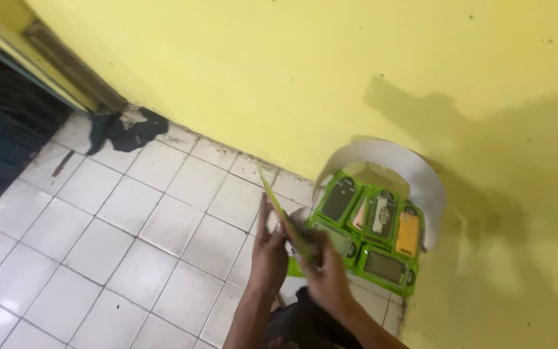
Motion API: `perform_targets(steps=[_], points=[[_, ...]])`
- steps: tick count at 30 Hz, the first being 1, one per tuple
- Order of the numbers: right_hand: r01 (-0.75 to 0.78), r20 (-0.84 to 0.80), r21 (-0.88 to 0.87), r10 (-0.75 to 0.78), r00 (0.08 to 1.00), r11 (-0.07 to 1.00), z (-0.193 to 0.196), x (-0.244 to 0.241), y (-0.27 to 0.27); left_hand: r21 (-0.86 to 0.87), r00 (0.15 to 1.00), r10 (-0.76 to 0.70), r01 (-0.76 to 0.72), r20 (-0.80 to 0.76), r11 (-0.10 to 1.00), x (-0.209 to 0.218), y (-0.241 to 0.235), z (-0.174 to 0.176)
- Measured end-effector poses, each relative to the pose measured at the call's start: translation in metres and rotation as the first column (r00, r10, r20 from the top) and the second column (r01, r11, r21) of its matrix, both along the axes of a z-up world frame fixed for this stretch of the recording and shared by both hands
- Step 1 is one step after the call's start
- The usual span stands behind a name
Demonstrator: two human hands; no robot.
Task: The person repeatedly picks up packaged phone cases from a white plastic chair, wipes them with a cloth, and hangs them on a wall grid. The person handles the cases one at a time, using a cloth to clean the packaging before placing them on the display rack.
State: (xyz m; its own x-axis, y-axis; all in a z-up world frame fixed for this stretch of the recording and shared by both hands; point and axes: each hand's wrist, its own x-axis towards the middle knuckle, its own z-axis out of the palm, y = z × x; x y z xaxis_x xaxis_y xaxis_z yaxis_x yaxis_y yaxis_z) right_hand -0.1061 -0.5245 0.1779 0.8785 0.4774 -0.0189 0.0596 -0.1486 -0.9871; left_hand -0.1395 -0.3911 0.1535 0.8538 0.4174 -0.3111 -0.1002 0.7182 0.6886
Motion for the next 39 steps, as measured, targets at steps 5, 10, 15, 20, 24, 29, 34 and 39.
perform_targets(steps=[5,10,15,20,24,29,34,39], points=[[0.160,-0.423,0.283,-0.027,0.906,0.946,-0.024,-0.009,0.003,0.266,0.928,0.321,-0.265,-0.192,0.927,-0.029,0.027,0.016],[0.179,-0.668,0.253,0.038,0.743,0.951,-0.026,-0.007,-0.001,0.110,0.899,0.429,-0.420,-0.083,0.901,-0.059,0.053,0.007],[0.196,-0.285,0.138,-0.151,0.947,0.971,0.018,0.023,-0.007,-0.125,0.934,0.320,-0.303,0.159,0.945,-0.079,0.069,-0.012],[-0.079,0.722,-0.339,0.313,0.618,0.938,0.041,-0.001,0.045,-0.297,0.994,0.024,0.010,0.111,0.955,-0.077,0.033,-0.007],[0.031,0.746,-0.586,0.524,0.411,0.810,0.042,-0.025,0.082,-0.330,0.965,0.049,0.041,0.258,0.943,-0.072,0.021,0.007],[-0.129,0.664,-0.623,0.609,0.433,0.771,0.046,-0.074,0.053,-0.406,0.819,0.157,0.100,0.552,0.908,-0.084,0.056,0.016],[-0.285,0.532,-0.590,0.630,0.566,0.755,0.040,-0.066,0.030,-0.253,0.953,0.209,-0.151,0.218,0.955,-0.091,0.084,0.031],[-0.057,0.203,-0.513,0.185,0.961,0.857,0.078,-0.003,0.032,0.052,0.996,0.035,-0.031,-0.078,0.998,-0.091,0.074,0.047]])
